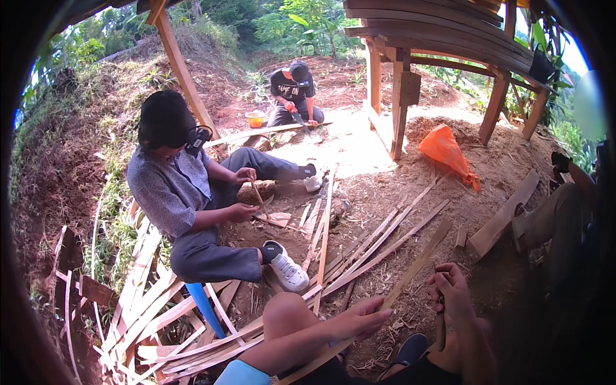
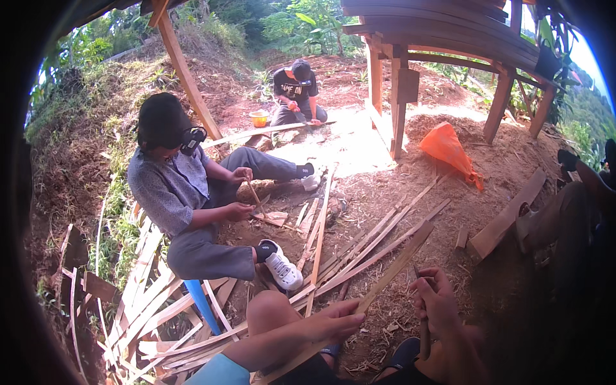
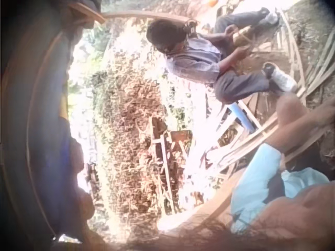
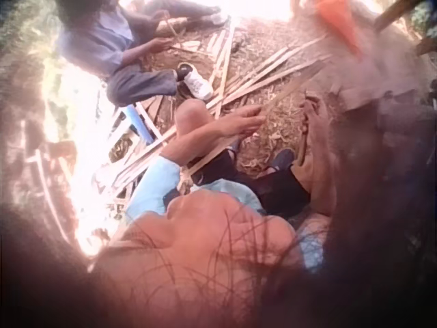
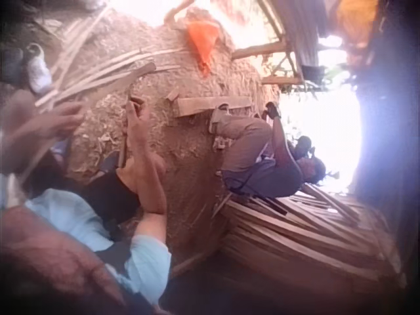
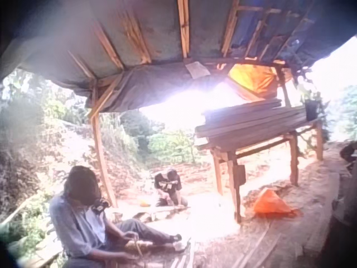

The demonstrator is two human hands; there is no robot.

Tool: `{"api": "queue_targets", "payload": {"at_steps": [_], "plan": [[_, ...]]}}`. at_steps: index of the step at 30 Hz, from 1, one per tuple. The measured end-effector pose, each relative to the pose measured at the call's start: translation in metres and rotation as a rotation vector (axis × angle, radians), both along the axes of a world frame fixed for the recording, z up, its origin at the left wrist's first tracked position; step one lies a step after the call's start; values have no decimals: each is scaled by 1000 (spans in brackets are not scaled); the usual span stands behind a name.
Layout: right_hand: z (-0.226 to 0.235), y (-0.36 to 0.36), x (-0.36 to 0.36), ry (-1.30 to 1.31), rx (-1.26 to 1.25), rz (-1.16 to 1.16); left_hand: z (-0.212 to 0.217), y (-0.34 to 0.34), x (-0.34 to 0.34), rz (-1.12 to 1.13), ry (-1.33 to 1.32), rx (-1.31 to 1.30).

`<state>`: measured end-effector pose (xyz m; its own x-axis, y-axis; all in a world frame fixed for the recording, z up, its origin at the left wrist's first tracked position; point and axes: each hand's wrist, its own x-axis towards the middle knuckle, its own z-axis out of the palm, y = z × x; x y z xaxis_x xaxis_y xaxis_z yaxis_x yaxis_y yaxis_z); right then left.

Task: The person uses a knife to shave thin strips from a wooden stick, repeatedly peeling off layers. Other people are also working on wood nearby in an outdoor setting.

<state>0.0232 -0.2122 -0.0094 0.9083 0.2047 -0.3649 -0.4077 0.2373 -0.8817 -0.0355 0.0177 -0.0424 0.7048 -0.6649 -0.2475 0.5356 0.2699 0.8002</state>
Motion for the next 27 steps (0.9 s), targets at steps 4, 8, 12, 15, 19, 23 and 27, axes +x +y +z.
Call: {"api": "queue_targets", "payload": {"at_steps": [4, 8, 12, 15, 19, 23, 27], "plan": [[0, -3, -7, 100, 84, -103, 18, -2, 1, 21, 32, 31], [-1, -11, -15, -141, -160, -175, 15, -5, -2, 25, -6, 4], [-24, -30, -7, -382, -290, -162, 7, -4, -5, 84, 16, -32], [-23, -35, -9, -389, -394, -125, 2, -8, -6, 93, 27, -17], [-23, -20, -17, -425, -473, -97, -5, -12, -1, 91, 27, 26], [-36, -10, -15, -600, -441, -138, 10, -14, 1, 29, 1, 21], [-28, 1, -18, -504, -452, 7, 2, -15, 3, 17, -51, 39]]}}
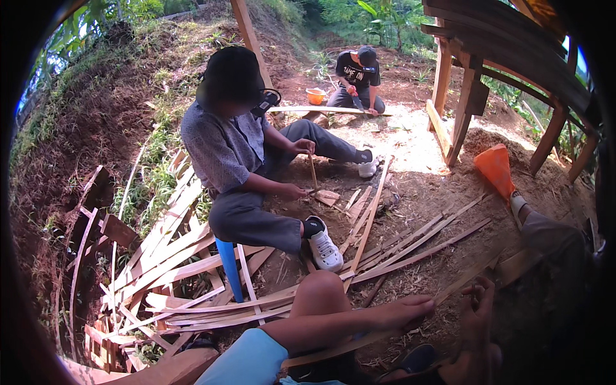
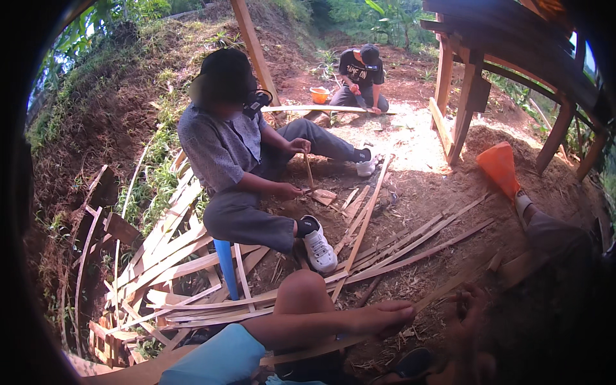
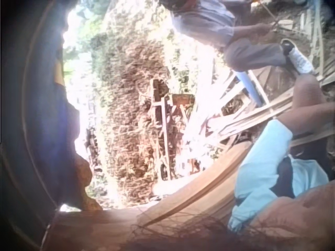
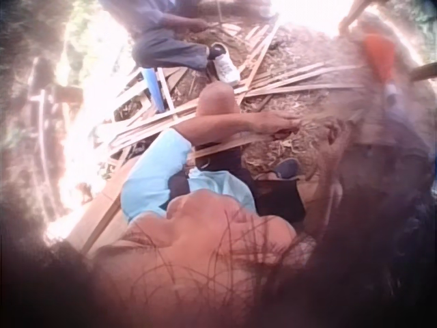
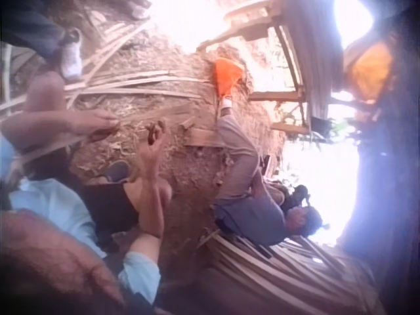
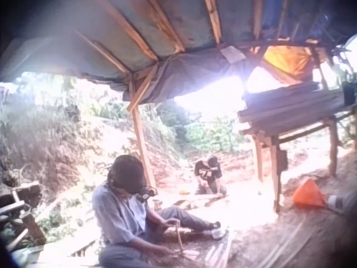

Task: The person uses a knife to shave thin strips from a wooden stick, repeatedly peeling off layers. Other people are also working on wood nearby in an outdoor setting.

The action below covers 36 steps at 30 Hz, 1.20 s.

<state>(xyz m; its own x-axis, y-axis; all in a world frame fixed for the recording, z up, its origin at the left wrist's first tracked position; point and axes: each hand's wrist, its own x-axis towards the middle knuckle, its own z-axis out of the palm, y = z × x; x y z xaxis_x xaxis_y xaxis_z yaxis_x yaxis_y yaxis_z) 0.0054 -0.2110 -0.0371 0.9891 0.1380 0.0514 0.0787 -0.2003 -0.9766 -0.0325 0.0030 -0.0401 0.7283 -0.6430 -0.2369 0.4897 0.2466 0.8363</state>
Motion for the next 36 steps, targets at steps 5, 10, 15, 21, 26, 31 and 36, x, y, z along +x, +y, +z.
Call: {"api": "queue_targets", "payload": {"at_steps": [5, 10, 15, 21, 26, 31, 36], "plan": [[19, 7, -5, 233, 121, 33, -2, 1, 1, -24, -4, 14], [21, 18, -11, 54, 59, 127, -12, 5, -2, -8, -74, -13], [14, 15, -7, -50, -254, 154, -2, 8, -5, -36, 3, 42], [23, 12, -11, -81, -155, 177, -4, 11, -6, -83, 21, 98], [27, 11, -13, -87, -101, 129, -8, 6, -13, -108, 110, 155], [8, 5, -9, -168, -61, 15, -14, 10, -12, -123, 100, 140], [38, 13, -8, 296, 287, -234, -6, 10, -12, -153, 44, 123]]}}
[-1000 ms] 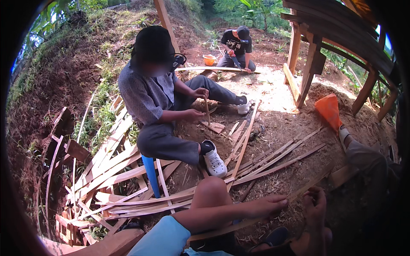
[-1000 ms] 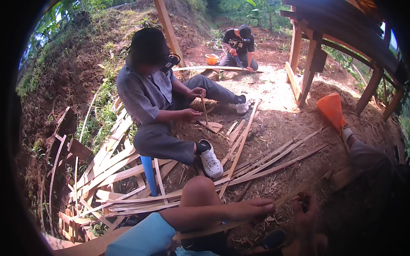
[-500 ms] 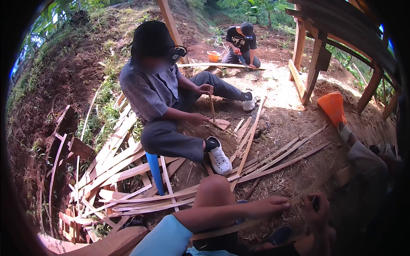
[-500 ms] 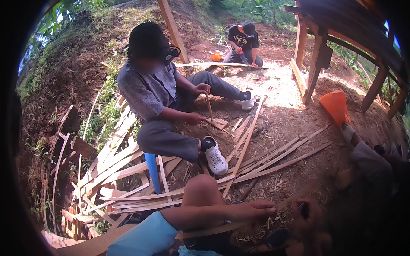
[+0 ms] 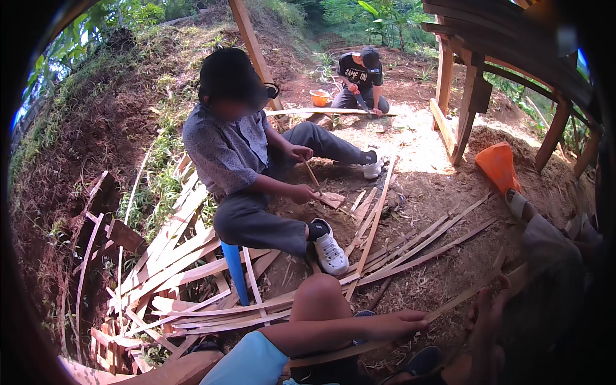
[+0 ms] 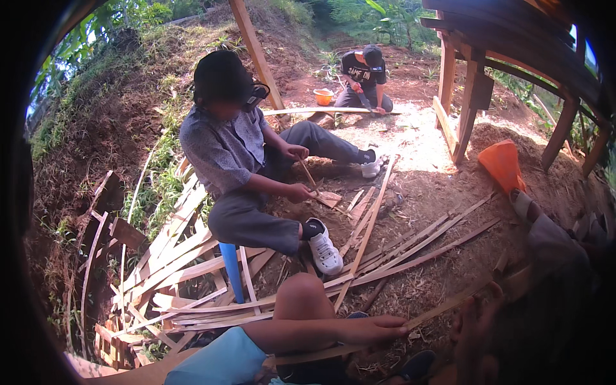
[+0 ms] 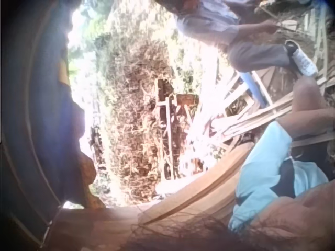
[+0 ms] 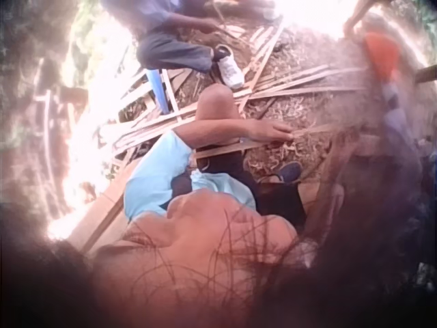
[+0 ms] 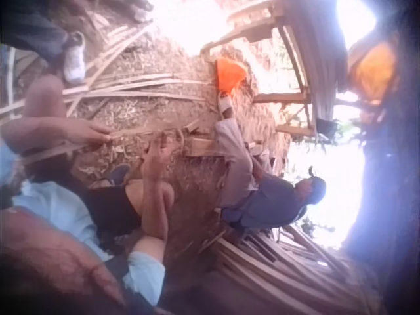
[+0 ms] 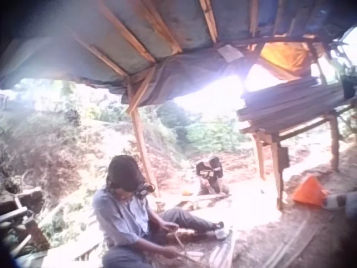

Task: The person uses a knife to shave thin strips from a wooden stick, repeatedly peeling off layers. Other people are also working on wood nearby in an outdoor setting.

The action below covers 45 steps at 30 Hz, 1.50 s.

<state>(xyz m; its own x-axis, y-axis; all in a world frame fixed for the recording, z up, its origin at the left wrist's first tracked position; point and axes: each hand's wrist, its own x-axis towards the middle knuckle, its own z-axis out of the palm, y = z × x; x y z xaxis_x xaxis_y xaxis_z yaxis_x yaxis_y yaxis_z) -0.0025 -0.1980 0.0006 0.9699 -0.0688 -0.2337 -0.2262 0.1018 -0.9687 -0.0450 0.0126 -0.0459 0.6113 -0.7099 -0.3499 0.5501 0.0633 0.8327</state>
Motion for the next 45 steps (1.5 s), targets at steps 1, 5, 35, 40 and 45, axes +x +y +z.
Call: {"api": "queue_targets", "payload": {"at_steps": [1, 5, 35, 40, 45], "plan": [[-5, -1, 5, 75, 103, -44, 4, -3, 0, 17, -5, 69], [-5, -2, 27, 365, 371, 15, 11, -3, -2, 1, 118, 203], [-19, -87, 5, 221, 369, 88, 18, -53, 30, 428, -251, 261], [-32, -85, 10, 251, 396, 128, 11, -48, 36, 477, -280, 269], [-33, -81, 14, 259, 393, 140, 8, -45, 41, 507, -303, 299]]}}
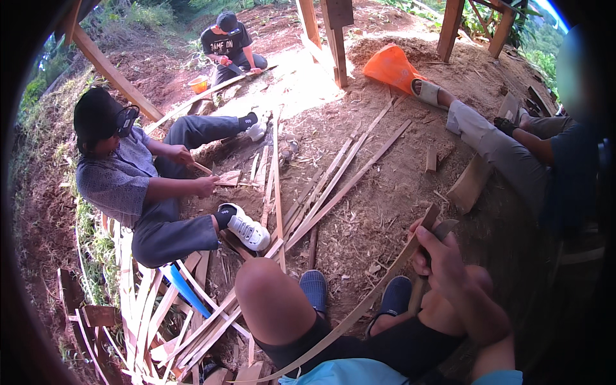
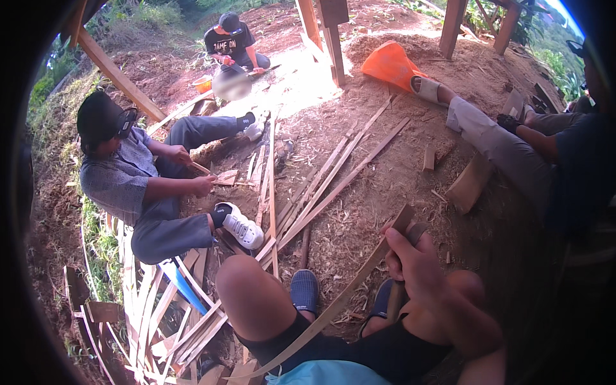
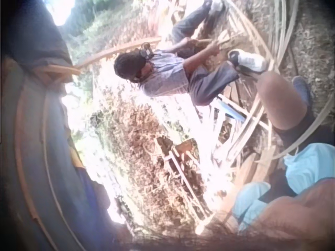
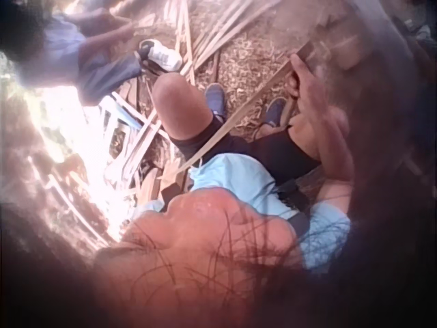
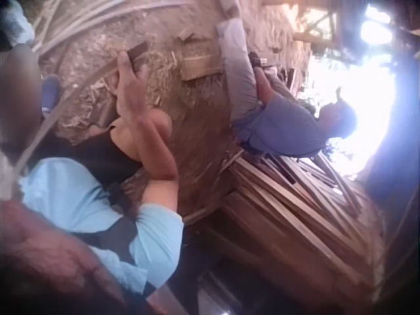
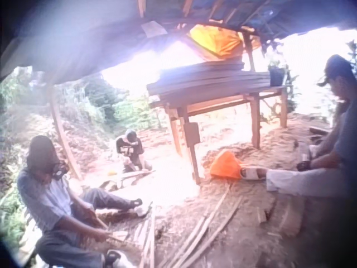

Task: The person uses a knife to shave thin strips from a wooden stick, repeatedly peeling off layers. Other people are also working on wood nearby in an outdoor setting.

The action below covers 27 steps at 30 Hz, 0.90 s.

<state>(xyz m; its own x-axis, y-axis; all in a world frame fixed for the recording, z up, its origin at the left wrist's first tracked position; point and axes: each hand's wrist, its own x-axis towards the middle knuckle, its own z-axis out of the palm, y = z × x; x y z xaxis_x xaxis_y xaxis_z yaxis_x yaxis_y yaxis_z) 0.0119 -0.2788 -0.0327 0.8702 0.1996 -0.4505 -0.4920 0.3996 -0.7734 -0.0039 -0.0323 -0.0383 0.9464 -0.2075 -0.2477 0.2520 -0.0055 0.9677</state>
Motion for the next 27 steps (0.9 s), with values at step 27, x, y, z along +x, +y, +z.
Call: {"api": "queue_targets", "payload": {"at_steps": [27], "plan": [[20, 1, -9, -126, -72, 53, -6, -14, 14, -2, -50, 92]]}}
